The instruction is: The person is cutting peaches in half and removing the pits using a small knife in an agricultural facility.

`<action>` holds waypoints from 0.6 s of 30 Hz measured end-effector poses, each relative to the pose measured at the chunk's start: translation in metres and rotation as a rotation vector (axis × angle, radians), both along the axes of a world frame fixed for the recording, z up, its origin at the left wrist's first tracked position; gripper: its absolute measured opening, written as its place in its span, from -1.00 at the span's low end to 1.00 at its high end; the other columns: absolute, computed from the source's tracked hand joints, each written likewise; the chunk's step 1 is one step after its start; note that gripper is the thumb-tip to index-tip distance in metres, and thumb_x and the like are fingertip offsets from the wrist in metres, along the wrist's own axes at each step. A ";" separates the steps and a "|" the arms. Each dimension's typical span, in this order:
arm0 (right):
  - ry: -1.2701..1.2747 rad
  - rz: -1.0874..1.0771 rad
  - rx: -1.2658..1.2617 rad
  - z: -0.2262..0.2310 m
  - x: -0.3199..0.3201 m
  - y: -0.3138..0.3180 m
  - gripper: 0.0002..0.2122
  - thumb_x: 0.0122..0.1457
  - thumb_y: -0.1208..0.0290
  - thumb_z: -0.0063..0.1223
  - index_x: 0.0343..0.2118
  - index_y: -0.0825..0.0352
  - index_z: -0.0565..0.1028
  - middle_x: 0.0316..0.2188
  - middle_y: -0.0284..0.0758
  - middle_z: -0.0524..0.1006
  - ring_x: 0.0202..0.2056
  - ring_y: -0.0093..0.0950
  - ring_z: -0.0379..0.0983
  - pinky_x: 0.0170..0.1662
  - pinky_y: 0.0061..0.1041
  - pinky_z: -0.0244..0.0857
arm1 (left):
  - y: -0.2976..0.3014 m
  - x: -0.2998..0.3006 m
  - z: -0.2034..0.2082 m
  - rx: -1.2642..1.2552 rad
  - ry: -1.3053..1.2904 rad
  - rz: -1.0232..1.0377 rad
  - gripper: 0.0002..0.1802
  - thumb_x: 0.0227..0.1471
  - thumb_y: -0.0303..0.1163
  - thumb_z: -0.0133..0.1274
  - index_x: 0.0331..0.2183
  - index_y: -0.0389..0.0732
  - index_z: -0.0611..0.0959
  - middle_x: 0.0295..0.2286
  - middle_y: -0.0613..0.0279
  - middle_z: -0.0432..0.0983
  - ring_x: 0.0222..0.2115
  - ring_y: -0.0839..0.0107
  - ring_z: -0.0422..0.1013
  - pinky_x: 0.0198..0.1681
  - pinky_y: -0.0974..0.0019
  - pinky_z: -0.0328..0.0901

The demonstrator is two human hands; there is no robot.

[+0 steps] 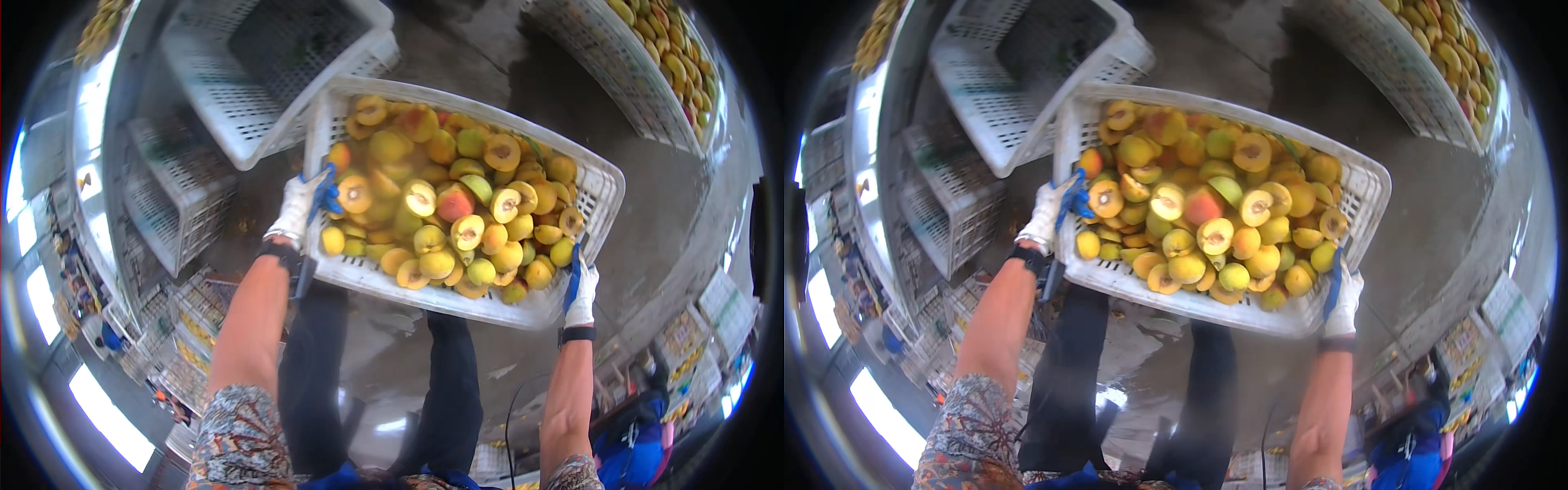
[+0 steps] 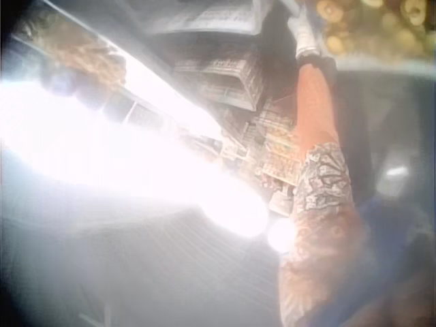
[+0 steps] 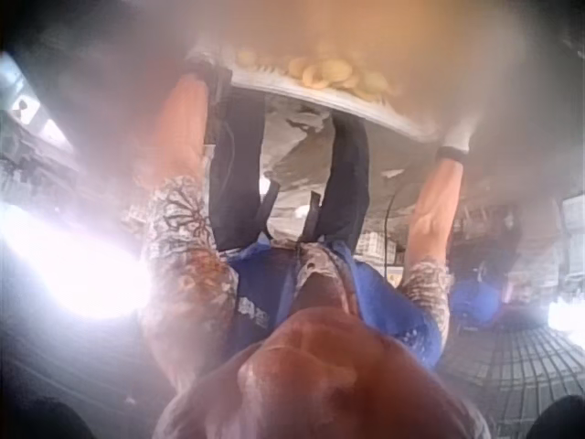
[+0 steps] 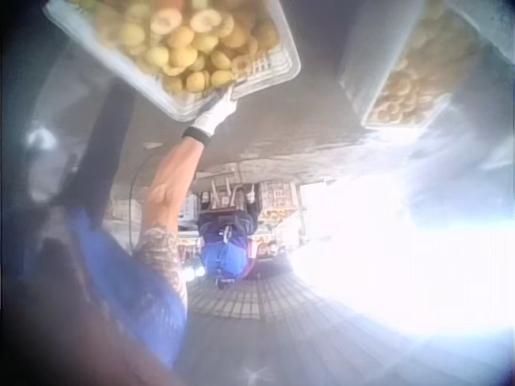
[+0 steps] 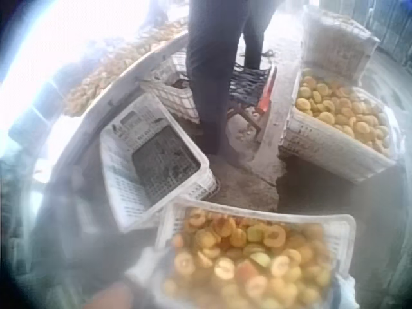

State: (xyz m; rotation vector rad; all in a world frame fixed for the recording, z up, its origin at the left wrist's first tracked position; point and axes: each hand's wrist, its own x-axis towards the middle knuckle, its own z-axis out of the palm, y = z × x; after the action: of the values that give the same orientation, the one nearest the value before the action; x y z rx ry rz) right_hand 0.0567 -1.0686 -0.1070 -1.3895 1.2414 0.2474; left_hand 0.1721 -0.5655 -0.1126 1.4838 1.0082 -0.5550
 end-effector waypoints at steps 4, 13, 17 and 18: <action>0.052 0.054 -0.023 -0.008 0.002 0.011 -0.57 0.16 0.17 0.15 -0.07 0.45 0.45 -0.23 -0.27 0.55 -0.27 -0.48 0.49 -0.19 -0.49 0.39 | 0.008 -0.018 0.005 0.097 0.042 0.021 -0.64 0.01 -0.22 0.23 -0.33 -0.35 0.60 -0.64 0.19 0.49 -0.76 0.37 0.40 -0.67 0.32 0.33; 0.036 0.175 0.020 0.006 0.001 -0.044 -0.70 0.22 0.23 0.08 -0.10 0.33 0.48 -0.33 -0.45 0.51 -0.36 -0.60 0.39 -0.31 -0.57 0.28 | -0.033 -0.138 0.031 -0.116 0.111 0.288 -0.69 -0.02 -0.26 0.26 -0.36 -0.31 0.61 -0.61 0.27 0.49 -0.68 0.48 0.40 -0.67 0.35 0.30; 0.025 0.221 0.077 0.048 0.014 -0.011 -0.72 0.21 0.24 0.09 -0.15 0.35 0.49 -0.38 -0.46 0.50 -0.40 -0.60 0.39 -0.35 -0.57 0.28 | -0.010 -0.136 0.068 -0.078 0.062 0.316 -0.70 0.01 -0.29 0.23 -0.30 -0.31 0.60 -0.60 0.25 0.48 -0.69 0.47 0.39 -0.69 0.37 0.31; 0.023 0.235 0.066 0.056 0.009 -0.008 -0.72 0.20 0.23 0.10 -0.18 0.36 0.49 -0.40 -0.43 0.51 -0.42 -0.58 0.41 -0.36 -0.55 0.29 | -0.009 -0.128 0.084 -0.092 0.117 0.307 -0.70 0.01 -0.30 0.23 -0.27 -0.31 0.60 -0.58 0.24 0.49 -0.66 0.43 0.42 -0.68 0.33 0.35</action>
State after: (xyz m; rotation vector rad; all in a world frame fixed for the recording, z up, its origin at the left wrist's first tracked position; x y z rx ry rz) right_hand 0.0658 -1.0766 -0.0509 -1.4791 1.0782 0.4639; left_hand 0.0444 -0.5746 -0.0287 1.1971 1.2586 -0.4630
